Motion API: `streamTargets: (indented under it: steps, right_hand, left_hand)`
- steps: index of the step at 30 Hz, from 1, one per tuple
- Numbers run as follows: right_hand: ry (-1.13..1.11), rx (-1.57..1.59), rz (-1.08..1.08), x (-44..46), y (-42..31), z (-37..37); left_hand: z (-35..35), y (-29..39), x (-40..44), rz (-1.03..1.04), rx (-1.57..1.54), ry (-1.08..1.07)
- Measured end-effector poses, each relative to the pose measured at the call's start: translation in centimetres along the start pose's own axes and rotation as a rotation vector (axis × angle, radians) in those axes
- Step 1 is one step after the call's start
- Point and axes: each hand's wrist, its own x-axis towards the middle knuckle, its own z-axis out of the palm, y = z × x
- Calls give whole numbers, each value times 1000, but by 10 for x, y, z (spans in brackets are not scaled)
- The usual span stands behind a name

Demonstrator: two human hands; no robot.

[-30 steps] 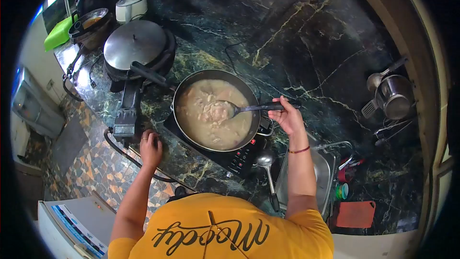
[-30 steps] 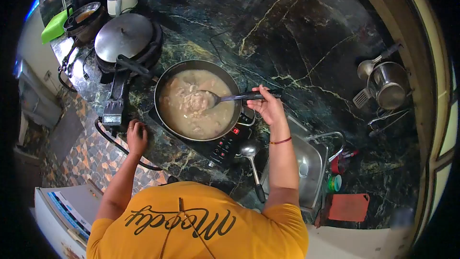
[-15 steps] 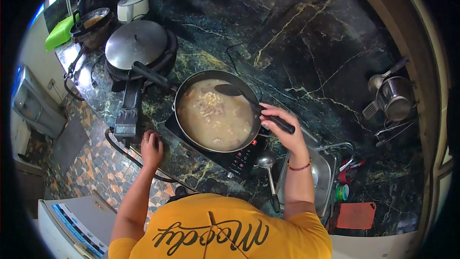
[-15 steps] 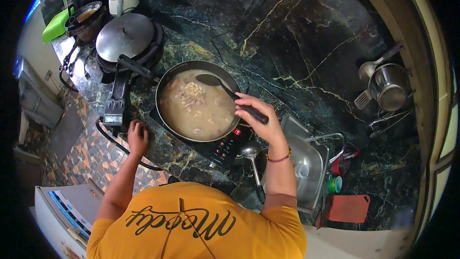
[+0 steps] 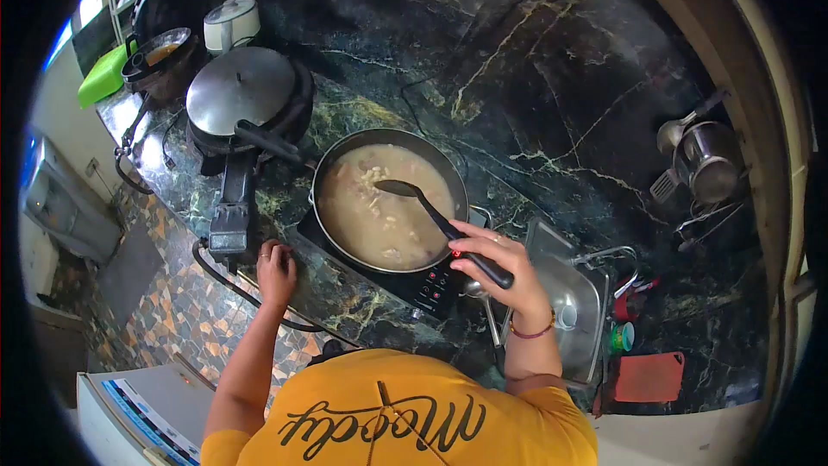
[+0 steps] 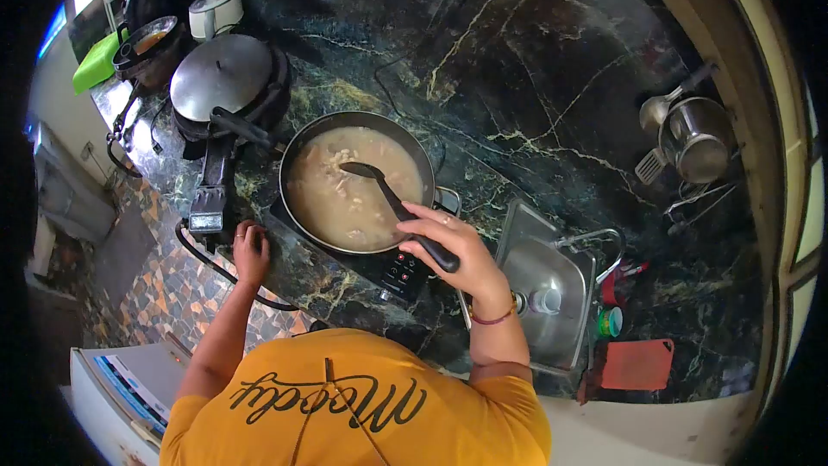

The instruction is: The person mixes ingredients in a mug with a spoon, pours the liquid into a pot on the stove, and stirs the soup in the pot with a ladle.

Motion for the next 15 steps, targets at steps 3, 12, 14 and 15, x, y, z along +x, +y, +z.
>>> streamTargets:
  steps: [3,12,14,15]
  right_hand:
    - [-4,-61,-169,-12,-5,2]
    - [287,15,-53,-55,-36,4]
    - [280,29,-65,-63,-27,10]
    - [227,-2,-75,-63,-22,12]
  left_hand:
    - [-1,2,0,17,-10,-10]
    - [1,-1,-1,61,-5,-32]
    - [1,-5,1,100,-4,-27]
    - [2,-6,0,59,-2,-60]
